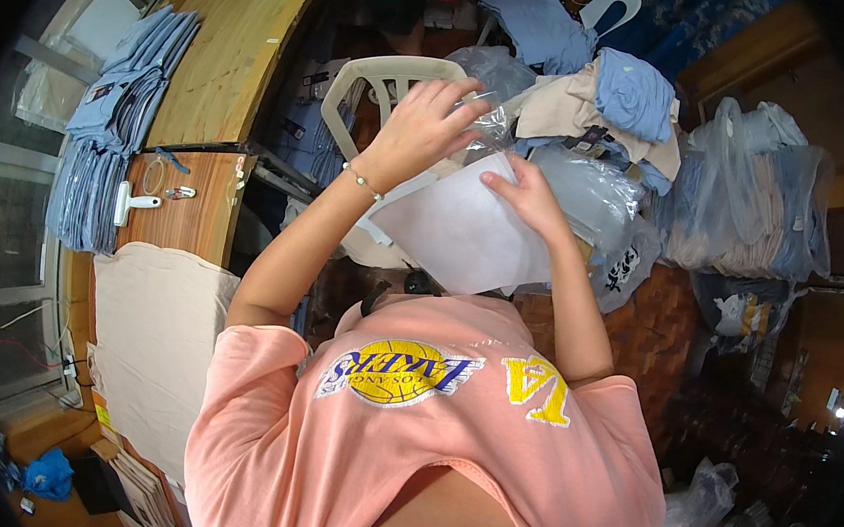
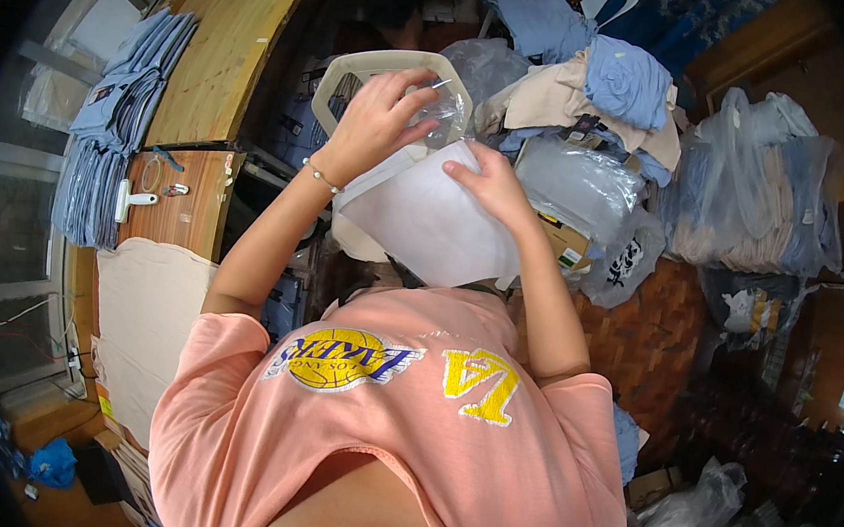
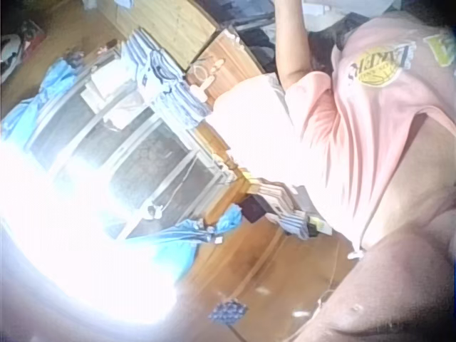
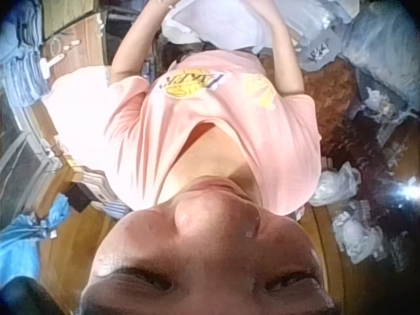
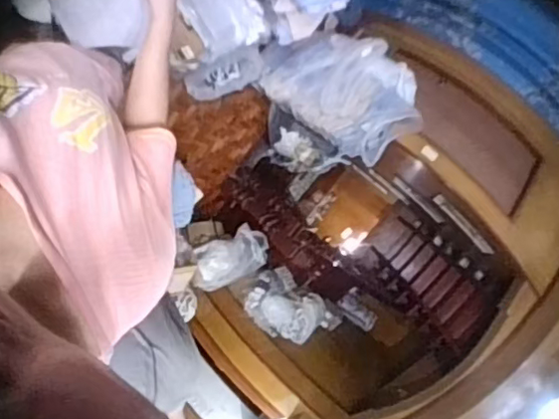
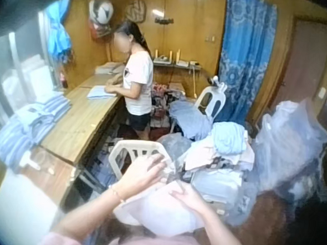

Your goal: The person picks up a light-colored garment from a chair, spreads it out on a table, and then places it into a clear plastic bag along with a white paper insert.

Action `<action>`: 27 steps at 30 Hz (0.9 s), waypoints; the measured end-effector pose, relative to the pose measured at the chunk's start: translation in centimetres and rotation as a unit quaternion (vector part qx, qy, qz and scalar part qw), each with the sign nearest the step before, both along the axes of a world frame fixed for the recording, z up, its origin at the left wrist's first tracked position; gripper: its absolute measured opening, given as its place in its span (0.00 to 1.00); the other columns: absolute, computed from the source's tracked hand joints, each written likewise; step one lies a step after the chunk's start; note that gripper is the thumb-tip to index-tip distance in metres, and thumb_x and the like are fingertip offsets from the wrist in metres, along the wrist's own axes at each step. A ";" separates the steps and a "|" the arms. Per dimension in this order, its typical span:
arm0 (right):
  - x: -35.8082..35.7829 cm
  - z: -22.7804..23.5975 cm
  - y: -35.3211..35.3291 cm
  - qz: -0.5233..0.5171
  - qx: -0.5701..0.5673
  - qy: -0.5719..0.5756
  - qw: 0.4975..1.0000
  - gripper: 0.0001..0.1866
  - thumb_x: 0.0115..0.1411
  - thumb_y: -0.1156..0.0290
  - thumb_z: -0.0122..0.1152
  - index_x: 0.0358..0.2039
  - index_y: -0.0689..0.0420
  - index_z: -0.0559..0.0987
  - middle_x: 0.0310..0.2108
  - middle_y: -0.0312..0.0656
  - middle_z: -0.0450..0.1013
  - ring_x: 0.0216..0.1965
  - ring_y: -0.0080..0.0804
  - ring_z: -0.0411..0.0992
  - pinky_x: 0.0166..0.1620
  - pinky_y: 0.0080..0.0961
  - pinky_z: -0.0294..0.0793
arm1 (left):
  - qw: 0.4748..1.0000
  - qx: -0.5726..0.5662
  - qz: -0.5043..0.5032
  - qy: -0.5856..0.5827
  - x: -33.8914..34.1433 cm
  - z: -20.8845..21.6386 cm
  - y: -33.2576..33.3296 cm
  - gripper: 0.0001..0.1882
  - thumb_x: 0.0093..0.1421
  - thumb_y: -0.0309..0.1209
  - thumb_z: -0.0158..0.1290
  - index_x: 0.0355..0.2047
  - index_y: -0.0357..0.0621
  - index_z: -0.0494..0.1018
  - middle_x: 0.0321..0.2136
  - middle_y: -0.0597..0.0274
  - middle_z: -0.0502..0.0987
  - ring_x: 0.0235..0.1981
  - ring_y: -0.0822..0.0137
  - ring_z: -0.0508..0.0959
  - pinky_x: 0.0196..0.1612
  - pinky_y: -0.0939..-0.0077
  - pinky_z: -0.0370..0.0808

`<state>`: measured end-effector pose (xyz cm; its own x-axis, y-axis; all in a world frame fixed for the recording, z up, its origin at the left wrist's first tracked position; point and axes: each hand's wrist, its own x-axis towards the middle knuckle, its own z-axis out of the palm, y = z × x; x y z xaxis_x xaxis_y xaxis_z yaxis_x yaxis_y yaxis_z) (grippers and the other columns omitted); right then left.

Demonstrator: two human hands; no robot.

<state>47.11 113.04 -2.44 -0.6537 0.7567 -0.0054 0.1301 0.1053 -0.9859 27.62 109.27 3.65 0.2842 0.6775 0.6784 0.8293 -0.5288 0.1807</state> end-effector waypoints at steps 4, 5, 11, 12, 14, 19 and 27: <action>-0.5 0.0 -0.5 0.004 -0.003 0.011 1.000 0.13 0.55 0.67 0.56 0.36 0.64 0.73 0.28 0.38 0.72 0.30 0.19 0.67 0.35 0.20 0.68 | 0.999 -0.025 0.024 -0.013 -1.1 -0.4 -0.1 0.10 0.46 0.31 0.58 0.28 0.42 0.73 0.36 0.60 0.68 0.36 0.59 0.68 0.36 0.72 0.68; -0.6 -0.1 -0.5 -0.001 0.010 0.009 1.000 0.13 0.56 0.67 0.56 0.36 0.64 0.73 0.28 0.38 0.73 0.29 0.19 0.66 0.35 0.20 0.67 | 0.997 -0.061 0.023 -0.047 -1.3 -0.6 0.0 0.09 0.46 0.31 0.58 0.26 0.42 0.74 0.35 0.60 0.68 0.35 0.60 0.68 0.35 0.72 0.68; -0.9 -0.7 0.1 -0.033 0.049 0.011 0.998 0.13 0.56 0.67 0.54 0.36 0.63 0.74 0.25 0.40 0.72 0.29 0.19 0.66 0.34 0.20 0.67 | 0.982 -0.089 0.040 -0.164 -1.7 0.2 1.2 0.08 0.45 0.32 0.59 0.25 0.41 0.75 0.35 0.62 0.67 0.37 0.63 0.67 0.33 0.75 0.68; -0.8 -0.9 0.4 -0.041 0.053 0.015 0.998 0.13 0.57 0.66 0.54 0.36 0.63 0.74 0.25 0.40 0.72 0.29 0.19 0.66 0.34 0.20 0.67 | 0.981 -0.088 0.050 -0.166 -1.5 0.4 1.4 0.08 0.45 0.32 0.59 0.25 0.41 0.75 0.36 0.62 0.67 0.38 0.62 0.67 0.33 0.75 0.68; -1.1 -0.7 0.8 -0.032 0.071 0.006 0.997 0.13 0.57 0.67 0.54 0.37 0.64 0.74 0.26 0.39 0.72 0.30 0.19 0.66 0.35 0.19 0.67 | 0.985 -0.057 0.060 -0.149 -1.9 0.3 1.8 0.09 0.46 0.32 0.60 0.25 0.41 0.76 0.37 0.62 0.67 0.37 0.63 0.67 0.34 0.76 0.69; -0.4 -1.7 0.1 -0.069 -0.005 0.059 0.996 0.13 0.57 0.69 0.54 0.39 0.65 0.73 0.31 0.35 0.72 0.32 0.18 0.66 0.36 0.16 0.66 | 0.945 -0.173 0.092 -0.262 -6.7 1.0 2.8 0.10 0.51 0.34 0.57 0.30 0.41 0.76 0.40 0.61 0.67 0.41 0.70 0.68 0.44 0.77 0.67; 0.4 -2.1 0.4 -0.145 -0.019 0.063 0.987 0.12 0.57 0.70 0.55 0.39 0.64 0.74 0.32 0.34 0.72 0.32 0.17 0.66 0.38 0.16 0.66 | 0.882 -0.152 0.044 -0.444 -6.3 -0.7 -1.4 0.18 0.48 0.35 0.58 0.37 0.42 0.69 0.32 0.69 0.71 0.36 0.72 0.70 0.44 0.77 0.65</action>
<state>47.56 113.42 -4.56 -0.4060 0.9134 0.0307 0.0252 0.0447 -0.9987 21.28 107.85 2.95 -0.3304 0.8597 0.3894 0.3237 -0.2844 0.9024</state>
